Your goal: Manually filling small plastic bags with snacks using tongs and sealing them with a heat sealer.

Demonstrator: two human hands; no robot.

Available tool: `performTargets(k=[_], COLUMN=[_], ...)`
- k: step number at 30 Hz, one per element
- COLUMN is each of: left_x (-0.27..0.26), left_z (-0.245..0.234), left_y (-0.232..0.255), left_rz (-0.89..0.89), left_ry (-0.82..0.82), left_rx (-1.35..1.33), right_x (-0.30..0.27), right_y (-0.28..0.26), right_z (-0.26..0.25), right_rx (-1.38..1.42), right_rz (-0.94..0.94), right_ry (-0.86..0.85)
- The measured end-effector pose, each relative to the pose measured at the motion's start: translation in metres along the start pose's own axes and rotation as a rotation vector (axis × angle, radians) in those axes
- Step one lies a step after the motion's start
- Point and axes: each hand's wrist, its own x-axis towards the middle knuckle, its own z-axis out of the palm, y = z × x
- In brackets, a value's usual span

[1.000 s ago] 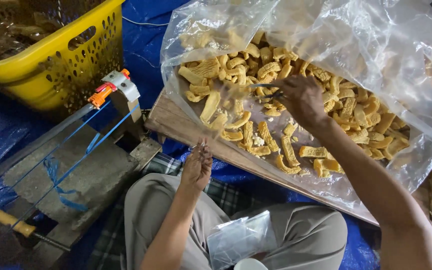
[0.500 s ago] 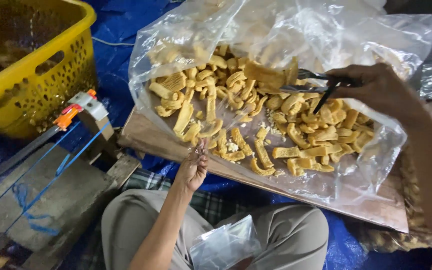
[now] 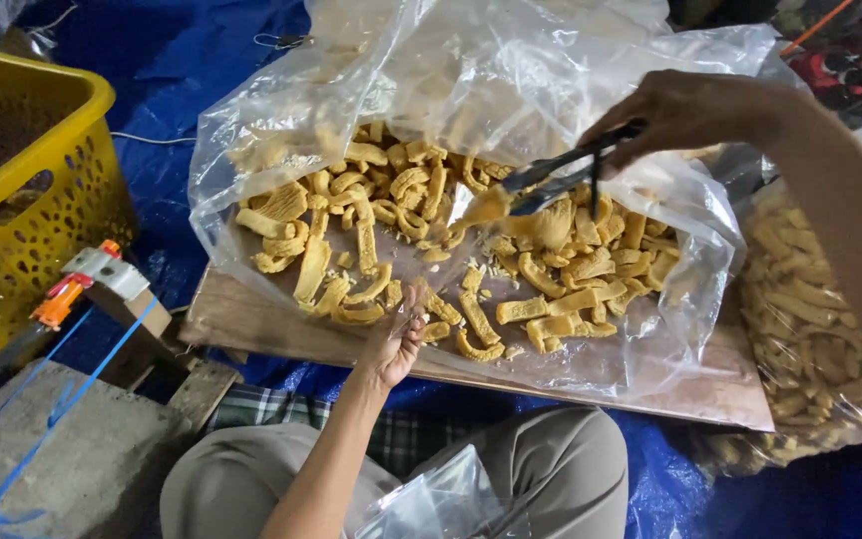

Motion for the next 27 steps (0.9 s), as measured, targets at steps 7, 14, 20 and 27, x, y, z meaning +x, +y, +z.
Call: performTargets(k=[7,14,20,27], left_x=[-0.004,0.001,-0.026,-0.052], left_z=[-0.008,-0.051,-0.046,-0.044], left_y=[0.001,0.005,0.017,0.039], left_rz=[0.005,-0.049,0.108,0.225], left_ry=[0.028,-0.174,-0.072,-0.053], left_rx=[-0.036,-0.338,-0.150,0.013], right_x=[0.018,-0.003,0.106,0.203], right_y=[-0.030,-0.047,0.022,-0.010], right_z=[0.008,0.011,0.180,0.285], right_rx=[0.065,0.156,0.662,0.795], right_rz=[0.019,-0.001,0.085,0.240], right_ry=[0.012,0.213,0.165,0.329])
